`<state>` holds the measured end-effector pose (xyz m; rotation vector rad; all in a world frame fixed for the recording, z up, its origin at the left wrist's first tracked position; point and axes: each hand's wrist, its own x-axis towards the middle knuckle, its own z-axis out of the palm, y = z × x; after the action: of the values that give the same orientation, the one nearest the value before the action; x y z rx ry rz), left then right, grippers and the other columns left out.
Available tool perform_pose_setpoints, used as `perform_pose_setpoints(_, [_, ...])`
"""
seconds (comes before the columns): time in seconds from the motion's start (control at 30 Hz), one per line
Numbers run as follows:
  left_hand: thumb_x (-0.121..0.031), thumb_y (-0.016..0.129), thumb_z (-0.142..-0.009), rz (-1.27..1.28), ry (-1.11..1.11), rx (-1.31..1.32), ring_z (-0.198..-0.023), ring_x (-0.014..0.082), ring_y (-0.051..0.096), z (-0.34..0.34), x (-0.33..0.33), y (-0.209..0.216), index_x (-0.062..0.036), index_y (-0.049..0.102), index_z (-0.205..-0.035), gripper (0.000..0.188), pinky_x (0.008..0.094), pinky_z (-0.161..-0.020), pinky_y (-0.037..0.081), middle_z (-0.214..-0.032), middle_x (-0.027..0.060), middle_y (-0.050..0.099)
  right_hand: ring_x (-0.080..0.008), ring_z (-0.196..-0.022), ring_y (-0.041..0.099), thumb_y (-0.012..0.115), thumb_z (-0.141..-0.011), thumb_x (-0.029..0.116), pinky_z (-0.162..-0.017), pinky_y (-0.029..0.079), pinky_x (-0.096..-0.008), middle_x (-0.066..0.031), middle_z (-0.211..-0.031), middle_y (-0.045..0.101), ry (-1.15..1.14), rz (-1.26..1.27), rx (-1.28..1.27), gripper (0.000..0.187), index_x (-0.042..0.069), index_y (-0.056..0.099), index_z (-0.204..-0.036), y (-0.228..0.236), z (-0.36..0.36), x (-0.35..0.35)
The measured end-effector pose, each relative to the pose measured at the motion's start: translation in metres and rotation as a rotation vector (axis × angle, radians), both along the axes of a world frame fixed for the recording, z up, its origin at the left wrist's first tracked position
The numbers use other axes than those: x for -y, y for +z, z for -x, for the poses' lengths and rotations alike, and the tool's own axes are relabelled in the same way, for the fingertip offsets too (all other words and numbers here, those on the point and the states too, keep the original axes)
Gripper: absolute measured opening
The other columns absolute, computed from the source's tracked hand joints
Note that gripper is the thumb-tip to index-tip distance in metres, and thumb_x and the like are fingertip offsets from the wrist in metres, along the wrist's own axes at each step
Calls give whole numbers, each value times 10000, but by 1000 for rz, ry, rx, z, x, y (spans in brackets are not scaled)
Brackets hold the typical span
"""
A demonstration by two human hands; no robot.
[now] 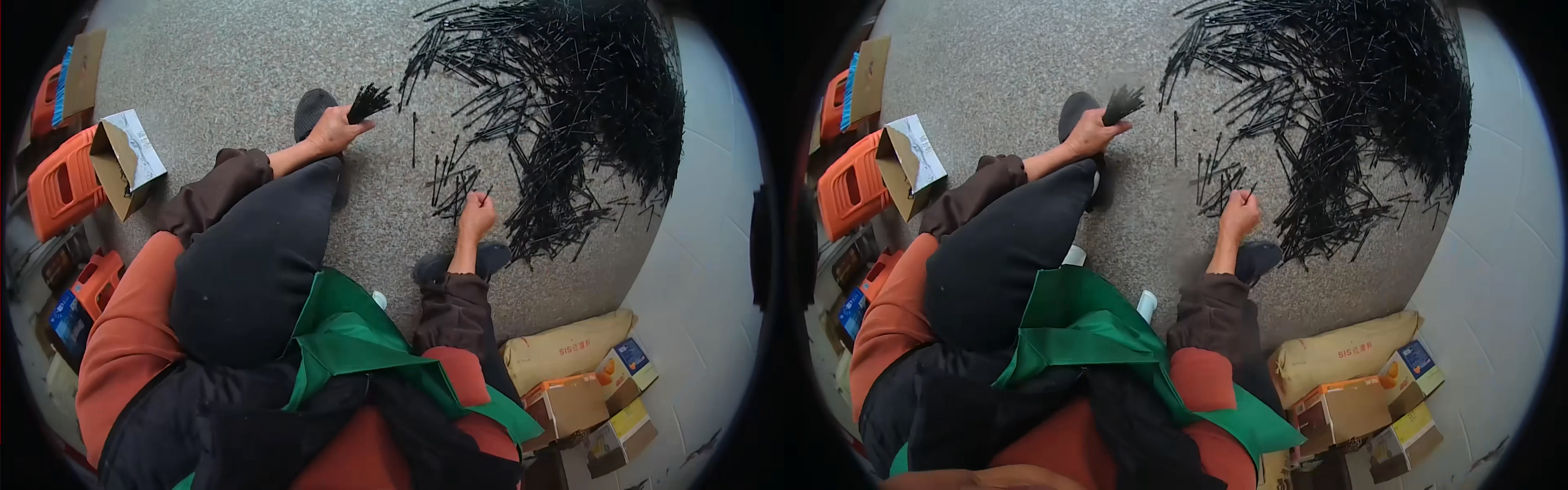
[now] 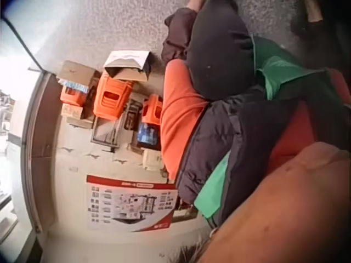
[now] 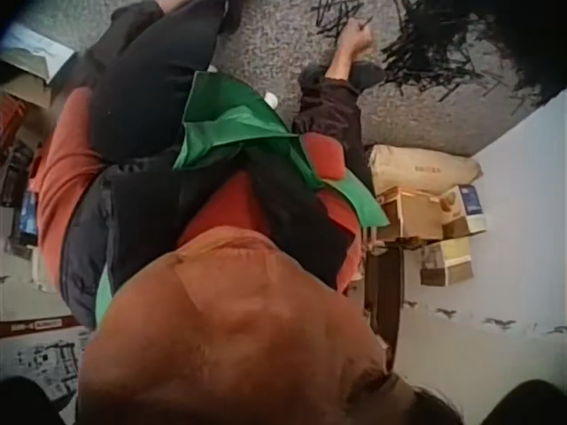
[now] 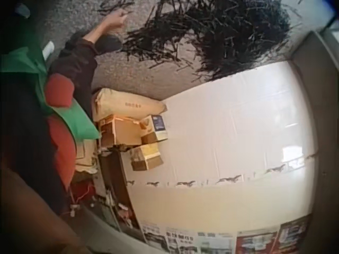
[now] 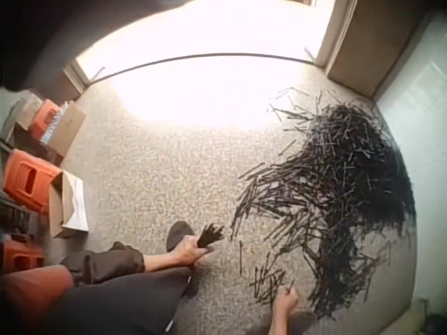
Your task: Sort black plastic ties into piles, bundle them together, and secure them with blue plastic clips.
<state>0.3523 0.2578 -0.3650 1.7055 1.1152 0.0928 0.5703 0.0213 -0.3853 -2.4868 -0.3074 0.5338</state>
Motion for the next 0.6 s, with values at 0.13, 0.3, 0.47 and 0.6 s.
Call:
perform_pose_setpoints(0.13, [-328,655,-771,-47,47,-23,-609,176,526,17,1,0,3,596,-907,362,318,-625,439,-658,136,581,-311,-682,570,663,-701,234,-612,429,-424,-145,-736,597,60,61,164,233,24,568,-734,-30,11,-15])
perform_pose_setpoints(0.3, [-309,645,-777,-82,40,-21,-510,128,511,24,7,-10,-7,601,-930,341,292,-551,437,-591,96,562,-341,-642,569,673,-676,226,-615,436,-424,-143,-651,597,147,158,57,216,37,569,-694,-39,16,-33])
perform_pose_setpoints(0.47, [-343,638,-768,25,62,-65,-564,249,560,13,10,-4,-4,591,-839,350,340,-580,441,-608,155,558,-63,-489,403,670,-690,132,-457,342,-241,29,-549,495,15,-149,-334,171,36,548,-617,-38,-2,-16])
perform_pose_setpoints(0.6, [-304,636,-779,-53,83,-45,-451,97,479,33,1,1,-25,604,-935,322,283,-472,417,-541,31,514,-55,-391,359,659,-720,133,-351,274,-226,44,-518,449,10,-170,-466,185,76,527,-602,-44,-3,-15])
